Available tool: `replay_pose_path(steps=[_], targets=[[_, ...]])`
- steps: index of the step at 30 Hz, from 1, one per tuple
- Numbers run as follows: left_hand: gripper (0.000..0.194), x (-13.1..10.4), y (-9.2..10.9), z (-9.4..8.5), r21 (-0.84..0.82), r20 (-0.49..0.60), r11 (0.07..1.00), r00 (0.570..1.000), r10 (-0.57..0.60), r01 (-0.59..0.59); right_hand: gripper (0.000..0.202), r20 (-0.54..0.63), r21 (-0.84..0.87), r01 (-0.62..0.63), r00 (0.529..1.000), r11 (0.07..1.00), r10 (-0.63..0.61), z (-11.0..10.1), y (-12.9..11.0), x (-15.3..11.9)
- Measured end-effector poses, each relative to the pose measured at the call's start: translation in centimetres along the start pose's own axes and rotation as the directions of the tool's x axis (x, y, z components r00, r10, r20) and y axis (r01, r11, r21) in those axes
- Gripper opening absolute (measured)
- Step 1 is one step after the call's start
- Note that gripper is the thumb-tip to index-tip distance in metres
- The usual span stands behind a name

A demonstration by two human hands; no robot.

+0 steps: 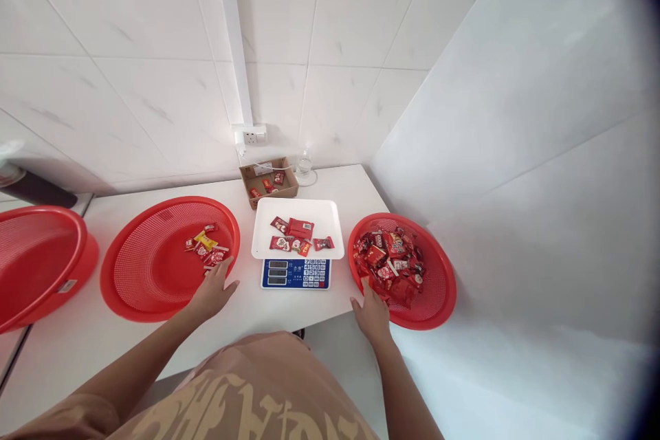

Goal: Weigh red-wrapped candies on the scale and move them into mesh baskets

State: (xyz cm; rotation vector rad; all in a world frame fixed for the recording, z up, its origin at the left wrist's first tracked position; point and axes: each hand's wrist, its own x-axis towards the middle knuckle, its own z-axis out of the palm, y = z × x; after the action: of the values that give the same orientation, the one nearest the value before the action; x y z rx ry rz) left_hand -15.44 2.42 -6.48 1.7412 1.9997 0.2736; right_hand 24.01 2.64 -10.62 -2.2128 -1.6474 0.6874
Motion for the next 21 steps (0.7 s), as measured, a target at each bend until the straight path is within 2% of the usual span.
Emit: replay_pose_path(steps=[2, 4, 9, 12, 14, 17, 19, 20, 21], targets=[[0.06, -0.2, -0.2, 0.5, 0.024, 0.008, 1.0, 1.0, 0.019, -0.019, 0.055, 0.013, -0.196, 0.017, 1.0, 0.981, -0.015, 0.5, -0.4, -0.2], [0.062, -0.2, -0.4, 0.7, 0.039, 0.017, 0.999, 1.0, 0.02, -0.021, 0.053, 0.044, -0.312, 0.012, 0.999, 0.95, 0.002, 0.4, -0.8, -0.1], [0.066, -0.3, -1.3, -0.2, 0.003, 0.187, 0.994, 0.976, -0.108, 0.109, 0.05, 0.097, -0.45, -0.058, 0.989, 0.891, 0.113, -0.5, -2.1, 0.2], [0.075, -1.4, -3.0, -1.4, -0.115, 0.281, 0.983, 0.954, -0.104, 0.141, 0.05, 0.111, -0.495, -0.059, 0.985, 0.867, 0.13, -0.6, -2.5, 0.2], [0.085, -2.8, -5.0, -2.3, -0.24, 0.378, 0.951, 0.921, -0.092, 0.193, 0.05, 0.114, -0.512, -0.055, 0.985, 0.857, 0.131, -0.5, -2.6, 0.1], [0.101, -5.0, -9.4, -3.6, -0.329, 0.555, 0.856, 0.815, -0.166, 0.399, 0.05, 0.108, -0.52, -0.057, 0.985, 0.852, 0.132, -0.4, -2.6, 0.0], [0.09, -6.2, -12.5, -4.7, -0.307, 0.548, 0.809, 0.788, -0.281, 0.502, 0.049, 0.102, -0.526, -0.061, 0.986, 0.848, 0.135, -0.3, -2.6, 0.0], [0.08, -6.7, -14.0, -5.3, -0.267, 0.502, 0.814, 0.796, -0.339, 0.515, 0.049, 0.1, -0.529, -0.063, 0.986, 0.847, 0.135, -0.3, -2.6, 0.0], [0.069, -7.1, -15.5, -6.1, -0.207, 0.398, 0.833, 0.822, -0.408, 0.514, 0.049, 0.098, -0.53, -0.062, 0.986, 0.846, 0.134, -0.3, -2.6, 0.0]])
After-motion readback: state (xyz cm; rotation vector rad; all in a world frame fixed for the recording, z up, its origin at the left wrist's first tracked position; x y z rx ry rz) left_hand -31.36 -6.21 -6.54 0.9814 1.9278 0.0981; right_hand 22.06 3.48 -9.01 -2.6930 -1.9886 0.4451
